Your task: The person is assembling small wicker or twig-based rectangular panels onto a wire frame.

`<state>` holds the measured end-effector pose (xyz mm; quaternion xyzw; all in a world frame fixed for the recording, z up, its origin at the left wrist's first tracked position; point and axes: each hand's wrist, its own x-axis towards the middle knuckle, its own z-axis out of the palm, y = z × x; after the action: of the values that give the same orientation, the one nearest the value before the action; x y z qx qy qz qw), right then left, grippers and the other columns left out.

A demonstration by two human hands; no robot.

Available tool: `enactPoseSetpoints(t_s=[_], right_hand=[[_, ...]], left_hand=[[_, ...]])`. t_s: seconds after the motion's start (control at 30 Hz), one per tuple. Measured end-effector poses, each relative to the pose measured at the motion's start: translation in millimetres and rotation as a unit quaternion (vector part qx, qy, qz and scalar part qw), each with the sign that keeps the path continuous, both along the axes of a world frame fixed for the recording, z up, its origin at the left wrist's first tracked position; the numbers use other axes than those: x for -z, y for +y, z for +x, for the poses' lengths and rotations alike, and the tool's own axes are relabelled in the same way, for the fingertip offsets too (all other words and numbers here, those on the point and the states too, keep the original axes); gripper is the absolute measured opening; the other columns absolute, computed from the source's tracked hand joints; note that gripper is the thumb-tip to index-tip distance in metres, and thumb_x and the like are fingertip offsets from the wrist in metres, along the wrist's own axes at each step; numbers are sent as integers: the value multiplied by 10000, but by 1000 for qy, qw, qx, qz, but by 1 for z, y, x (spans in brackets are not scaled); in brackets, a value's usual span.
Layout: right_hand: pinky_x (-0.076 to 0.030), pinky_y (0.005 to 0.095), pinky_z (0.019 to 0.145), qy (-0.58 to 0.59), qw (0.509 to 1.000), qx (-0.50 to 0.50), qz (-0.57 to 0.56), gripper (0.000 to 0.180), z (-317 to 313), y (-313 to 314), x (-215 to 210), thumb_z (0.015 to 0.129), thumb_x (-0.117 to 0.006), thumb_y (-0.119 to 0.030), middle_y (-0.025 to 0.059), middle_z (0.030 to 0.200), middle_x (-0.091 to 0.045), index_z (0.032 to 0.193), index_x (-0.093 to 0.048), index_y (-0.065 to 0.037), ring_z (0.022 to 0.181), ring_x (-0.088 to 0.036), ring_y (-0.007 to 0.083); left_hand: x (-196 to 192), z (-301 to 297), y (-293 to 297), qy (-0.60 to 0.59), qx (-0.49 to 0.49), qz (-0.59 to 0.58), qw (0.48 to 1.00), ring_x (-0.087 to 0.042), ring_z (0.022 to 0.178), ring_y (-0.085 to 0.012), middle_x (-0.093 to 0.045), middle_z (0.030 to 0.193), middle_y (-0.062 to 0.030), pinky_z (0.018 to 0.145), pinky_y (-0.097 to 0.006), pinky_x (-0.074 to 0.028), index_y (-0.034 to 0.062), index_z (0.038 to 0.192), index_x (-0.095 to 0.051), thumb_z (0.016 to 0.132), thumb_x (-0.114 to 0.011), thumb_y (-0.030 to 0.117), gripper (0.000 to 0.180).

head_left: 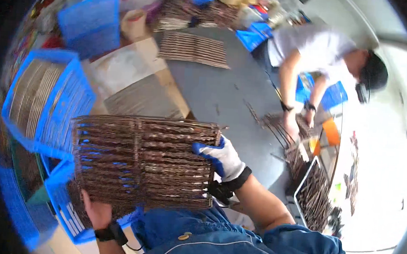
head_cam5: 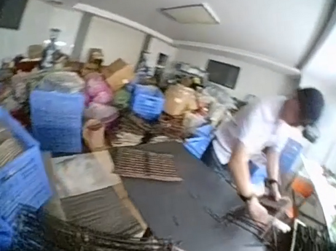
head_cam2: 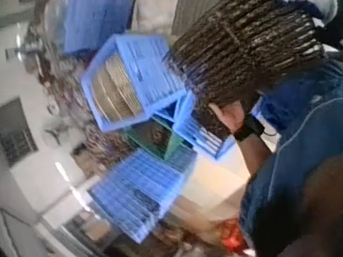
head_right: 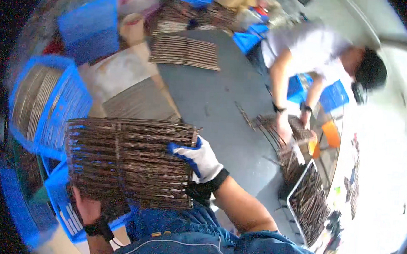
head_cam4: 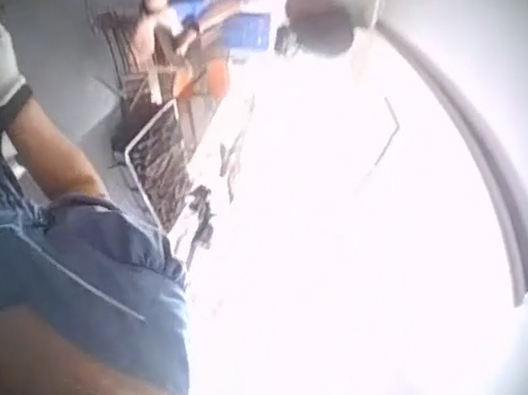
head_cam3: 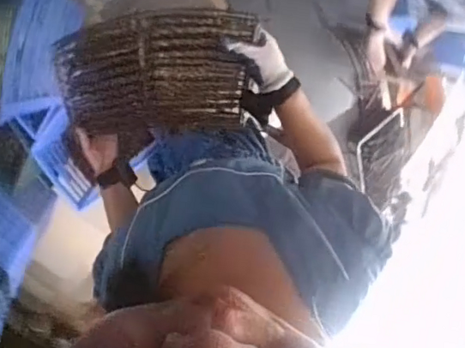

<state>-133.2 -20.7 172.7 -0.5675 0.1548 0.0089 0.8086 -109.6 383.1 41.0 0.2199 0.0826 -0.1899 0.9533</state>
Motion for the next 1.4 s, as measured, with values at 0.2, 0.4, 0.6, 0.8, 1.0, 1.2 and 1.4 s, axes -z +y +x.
enactPoseSetpoints(t_s=[0.2, 0.4, 0.6, 0.8, 1.0, 1.2, 1.4], right_hand=[[-499, 322, 876, 39, 973, 228, -11, 365, -157, -138, 57, 841, -733, -143, 44, 1054, -678, 1167, -635, -13, 938, -625, 146], [-508, 301, 842, 50, 932, 356, 39, 322, -274, -210, 142, 848, -733, -148, 27, 1008, -683, 1129, -645, -18, 892, -630, 128], [-498, 302, 815, 279, 870, 358, -193, 420, -329, -233, 179, 784, -795, -233, 64, 976, -708, 1124, -682, -14, 849, -634, 158], [-476, 309, 627, 393, 746, 484, -234, 443, -346, -235, 171, 824, -740, -455, 89, 761, -676, 932, -695, -28, 676, -626, 184], [-424, 258, 560, 303, 700, 612, -209, 95, -331, -250, 182, 813, -758, -119, -25, 672, -633, 835, -711, -39, 585, -526, 83], [-510, 253, 671, 69, 641, 758, -103, 112, -337, -251, 135, 854, -680, -39, 46, 895, -700, 962, -690, -14, 739, -631, 126], [-512, 263, 785, 223, 587, 606, -488, 225, -341, -284, 40, 810, -702, -21, 49, 967, -717, 1027, -697, -81, 880, -659, 133]], left_hand=[[13, 12, -186, 45, 215, 29, 975, -548, 1196, -282, -589, 1321, -77, 1056, -472, -396, 104, 1348, -527, 967, -524, 484, 538], [55, -7, -336, 164, 337, 164, 913, -653, 988, -246, -697, 1015, -68, 852, -465, -547, 119, 1022, -645, 938, -611, 432, 326], [78, -8, -406, 137, 382, 232, 884, -622, 947, -212, -646, 974, -39, 840, -428, -542, 126, 988, -585, 928, -643, 409, 294], [83, 6, -409, 110, 443, 257, 852, -615, 975, -218, -633, 1028, -48, 840, -391, -539, 125, 1059, -574, 914, -659, 426, 345], [85, 12, -412, 143, 481, 257, 826, -620, 989, -162, -655, 1099, -2, 829, -322, -519, 146, 1117, -621, 903, -662, 452, 377], [81, 23, -416, 137, 494, 249, 822, -625, 1003, -164, -664, 1082, 3, 838, -322, -521, 148, 1129, -629, 919, -638, 449, 367], [71, 28, -423, 134, 506, 225, 822, -634, 997, -173, -674, 1086, -16, 851, -335, -540, 142, 1131, -626, 942, -592, 464, 375]])
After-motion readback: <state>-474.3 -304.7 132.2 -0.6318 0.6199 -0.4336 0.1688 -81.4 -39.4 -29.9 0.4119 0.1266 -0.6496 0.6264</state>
